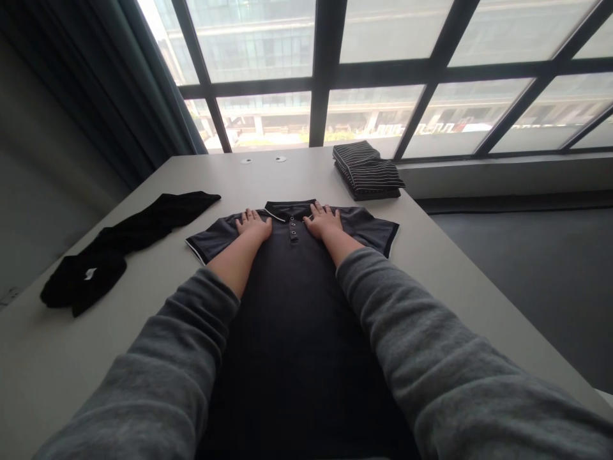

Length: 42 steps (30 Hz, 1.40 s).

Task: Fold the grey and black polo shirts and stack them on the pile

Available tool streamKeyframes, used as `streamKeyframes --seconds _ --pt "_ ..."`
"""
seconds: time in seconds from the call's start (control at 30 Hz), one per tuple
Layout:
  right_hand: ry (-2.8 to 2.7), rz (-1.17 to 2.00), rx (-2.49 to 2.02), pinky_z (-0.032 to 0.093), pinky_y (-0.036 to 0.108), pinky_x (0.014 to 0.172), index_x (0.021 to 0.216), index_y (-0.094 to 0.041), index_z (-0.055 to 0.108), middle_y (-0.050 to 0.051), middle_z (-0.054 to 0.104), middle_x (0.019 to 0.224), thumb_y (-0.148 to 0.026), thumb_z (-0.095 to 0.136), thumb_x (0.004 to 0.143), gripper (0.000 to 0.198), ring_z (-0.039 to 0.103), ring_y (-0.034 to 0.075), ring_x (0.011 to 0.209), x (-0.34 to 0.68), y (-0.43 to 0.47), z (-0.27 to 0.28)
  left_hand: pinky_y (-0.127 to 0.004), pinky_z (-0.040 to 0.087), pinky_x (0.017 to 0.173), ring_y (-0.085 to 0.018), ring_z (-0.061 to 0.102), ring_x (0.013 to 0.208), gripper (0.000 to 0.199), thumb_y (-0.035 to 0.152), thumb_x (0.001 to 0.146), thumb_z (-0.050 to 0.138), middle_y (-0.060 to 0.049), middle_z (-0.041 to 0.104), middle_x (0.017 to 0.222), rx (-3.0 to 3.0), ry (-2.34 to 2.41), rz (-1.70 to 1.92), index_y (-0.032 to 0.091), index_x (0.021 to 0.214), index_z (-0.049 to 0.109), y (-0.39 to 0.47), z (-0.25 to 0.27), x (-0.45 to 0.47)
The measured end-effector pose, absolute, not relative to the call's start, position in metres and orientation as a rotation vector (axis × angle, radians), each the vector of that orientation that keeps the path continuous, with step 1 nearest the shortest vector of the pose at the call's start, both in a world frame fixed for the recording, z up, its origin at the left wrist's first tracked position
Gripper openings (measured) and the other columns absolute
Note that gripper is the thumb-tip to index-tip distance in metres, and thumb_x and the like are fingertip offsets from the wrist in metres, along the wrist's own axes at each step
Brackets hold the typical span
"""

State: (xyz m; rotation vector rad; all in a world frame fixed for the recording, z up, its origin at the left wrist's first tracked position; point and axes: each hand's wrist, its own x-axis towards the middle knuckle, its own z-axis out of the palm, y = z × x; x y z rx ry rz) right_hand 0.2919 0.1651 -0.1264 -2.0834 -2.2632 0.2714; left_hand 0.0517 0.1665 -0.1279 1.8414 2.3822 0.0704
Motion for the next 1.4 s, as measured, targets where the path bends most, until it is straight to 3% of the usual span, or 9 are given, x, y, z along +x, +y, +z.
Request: streamKeyframes --seconds 0.17,0.33,0.57,0.67,0.8,0.93,1.2,1.4 --pt "-2.255 0.254 -2.065 0.010 0.062 0.131 0.173 -0.023 0.015 0.001 0.003 0.179 -0.065 0.020 0.104 0.081 0.008 0.032 0.165 0.291 0.165 -0.130 -0.061 0.020 0.130 -0.037 0.022 0.162 0.083 0.060 0.102 0.024 -0.019 0.022 0.175 1.779 2.442 0.019 0.008 0.167 0.033 0.129 -0.120 -0.030" --pt "-2.267 0.244 -2.073 0.010 0.061 0.131 0.173 -0.024 0.014 0.003 0.002 0.180 -0.066 0.018 0.104 0.081 0.008 0.032 0.165 0.291 0.166 -0.130 -0.054 0.023 0.131 -0.032 0.023 0.163 0.075 0.052 0.104 0.025 -0.015 0.024 0.176 1.728 2.532 0.053 0.012 0.166 0.034 0.079 -0.117 -0.098" --pt "-2.258 0.218 -2.079 0.012 0.060 0.131 0.173 -0.023 0.016 0.004 0.005 0.180 -0.065 0.019 0.104 0.080 0.010 0.031 0.165 0.291 0.162 -0.127 -0.062 0.040 0.116 -0.046 0.045 0.145 0.079 0.065 0.094 0.048 -0.029 0.050 0.158 1.520 2.751 0.196 0.009 0.149 0.055 0.054 -0.107 -0.120" --pt "-2.261 0.206 -2.078 0.013 0.059 0.131 0.173 -0.022 0.017 0.005 0.005 0.180 -0.066 0.018 0.104 0.081 0.011 0.031 0.164 0.291 0.161 -0.126 -0.057 0.048 0.108 -0.046 0.056 0.135 0.062 0.058 0.090 0.061 -0.027 0.059 0.148 1.450 2.749 0.257 0.014 0.134 0.065 0.058 -0.099 -0.124" --pt "-2.262 0.210 -2.080 0.013 0.060 0.131 0.173 -0.022 0.017 0.005 0.005 0.180 -0.064 0.018 0.104 0.081 0.012 0.031 0.164 0.290 0.161 -0.126 -0.042 0.055 0.096 -0.034 0.069 0.116 0.033 0.042 0.094 0.058 -0.017 0.074 0.126 1.428 2.668 0.362 0.020 0.118 0.067 0.064 -0.092 -0.127" --pt "-2.252 0.208 -2.062 0.013 0.060 0.130 0.172 -0.021 0.018 0.006 0.006 0.180 -0.063 0.020 0.104 0.081 0.013 0.032 0.164 0.290 0.160 -0.126 -0.037 0.055 0.092 -0.028 0.071 0.110 0.034 0.038 0.103 0.045 -0.013 0.074 0.123 1.457 2.645 0.503 0.021 0.129 0.058 0.066 -0.085 -0.121" --pt "-2.248 0.219 -2.054 0.013 0.060 0.130 0.172 -0.021 0.019 0.006 0.007 0.180 -0.063 0.020 0.104 0.080 0.013 0.032 0.164 0.290 0.158 -0.124 -0.042 0.052 0.098 -0.034 0.071 0.113 0.043 0.039 0.110 0.029 -0.015 0.075 0.115 1.626 2.648 0.582 0.021 0.143 0.050 0.078 -0.045 -0.083" --pt "-2.242 0.214 -2.059 0.013 0.059 0.130 0.172 -0.022 0.019 0.006 0.008 0.179 -0.062 0.021 0.105 0.079 0.013 0.032 0.164 0.290 0.157 -0.123 -0.043 0.052 0.101 -0.034 0.068 0.118 0.040 0.034 0.109 0.031 -0.015 0.066 0.137 2.134 2.391 0.276 0.023 0.140 0.054 0.066 -0.046 -0.006"
